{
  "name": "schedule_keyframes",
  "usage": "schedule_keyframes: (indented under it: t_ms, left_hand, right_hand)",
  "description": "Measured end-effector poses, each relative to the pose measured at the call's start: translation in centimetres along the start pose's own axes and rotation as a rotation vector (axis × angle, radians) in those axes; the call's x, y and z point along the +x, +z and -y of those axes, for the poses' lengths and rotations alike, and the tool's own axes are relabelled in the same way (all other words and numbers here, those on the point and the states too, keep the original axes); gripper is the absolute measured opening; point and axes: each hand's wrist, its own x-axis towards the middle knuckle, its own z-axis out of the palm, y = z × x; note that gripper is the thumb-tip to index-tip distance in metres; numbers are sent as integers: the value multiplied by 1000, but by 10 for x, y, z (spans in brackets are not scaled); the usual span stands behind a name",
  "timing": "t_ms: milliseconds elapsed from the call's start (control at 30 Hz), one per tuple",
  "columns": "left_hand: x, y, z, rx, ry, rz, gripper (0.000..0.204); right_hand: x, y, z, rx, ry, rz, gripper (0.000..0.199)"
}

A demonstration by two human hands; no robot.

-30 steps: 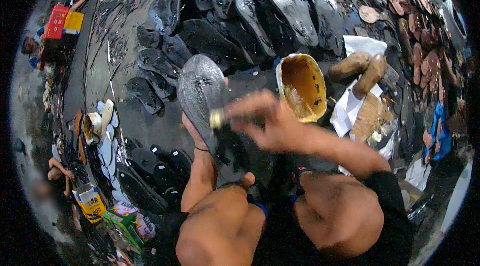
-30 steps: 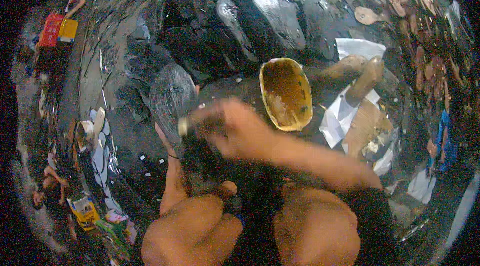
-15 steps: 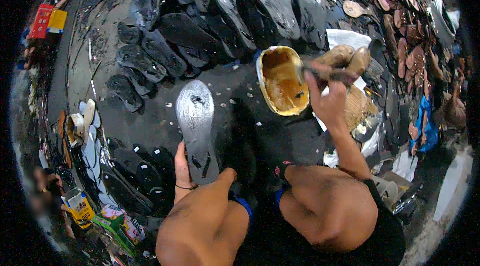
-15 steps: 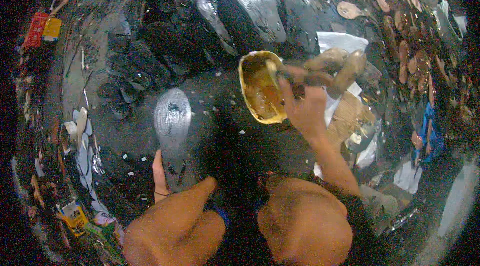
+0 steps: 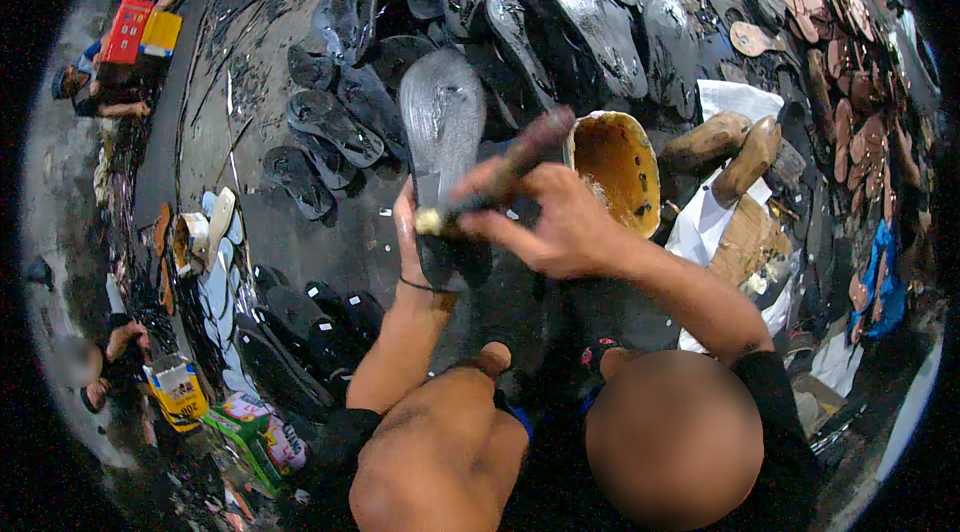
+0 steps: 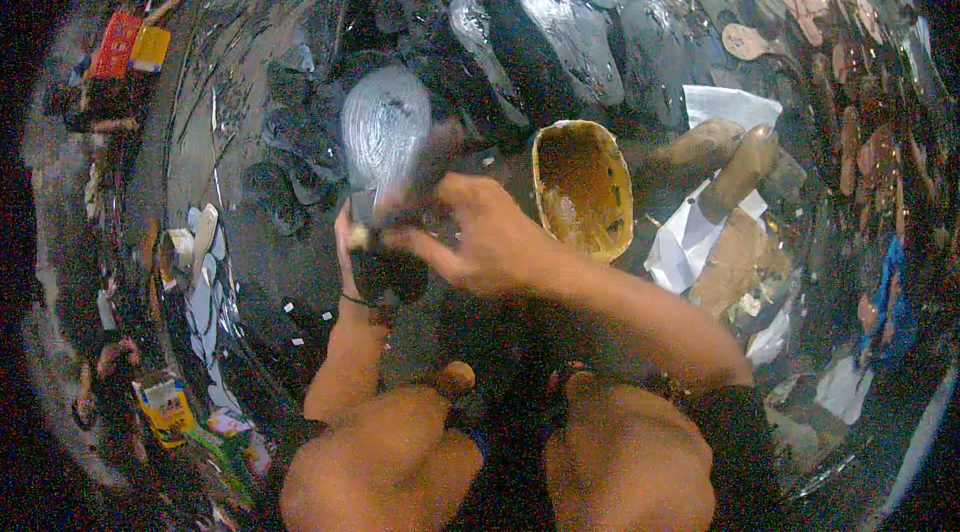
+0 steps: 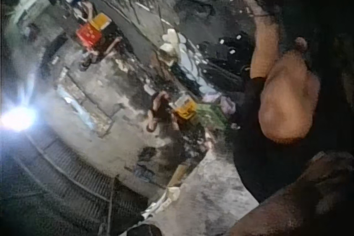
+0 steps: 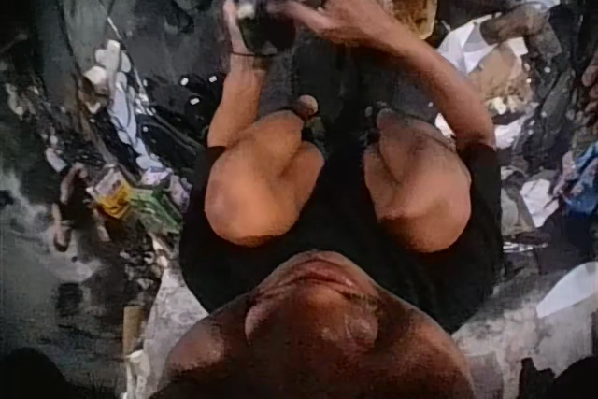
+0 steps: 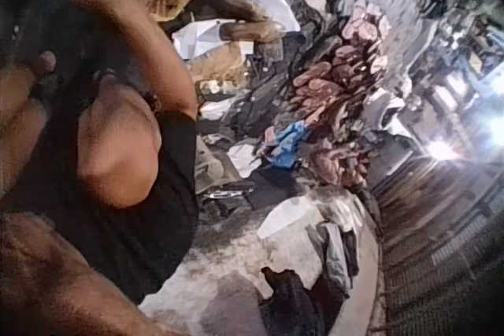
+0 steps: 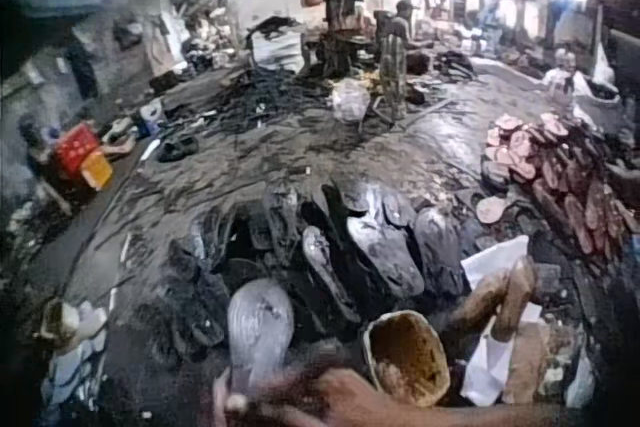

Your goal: The person sits on the floor and applies a brown adhesive to the soles of black sandals using a brush. They repeatedly dip the brush into a container and spread the glue across the sole surface, then place the treated sandal back among others on the floor.

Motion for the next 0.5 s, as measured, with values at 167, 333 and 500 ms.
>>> schedule_keyframes:
  t_ms: [167,333,500]
  left_hand:
    - [-14,-7,-7,-193,-140,-22,49]
    - [-5,27,-53,-61,81,176,47]
    - [5,13,-44,-93,20,326,40]
  right_hand:
    - [13,8,-26,-101,-370,-108,40]
    - [-34,7,15,-189,-326,95,38]
    - [-38,16,-2,-281,-205,177,38]
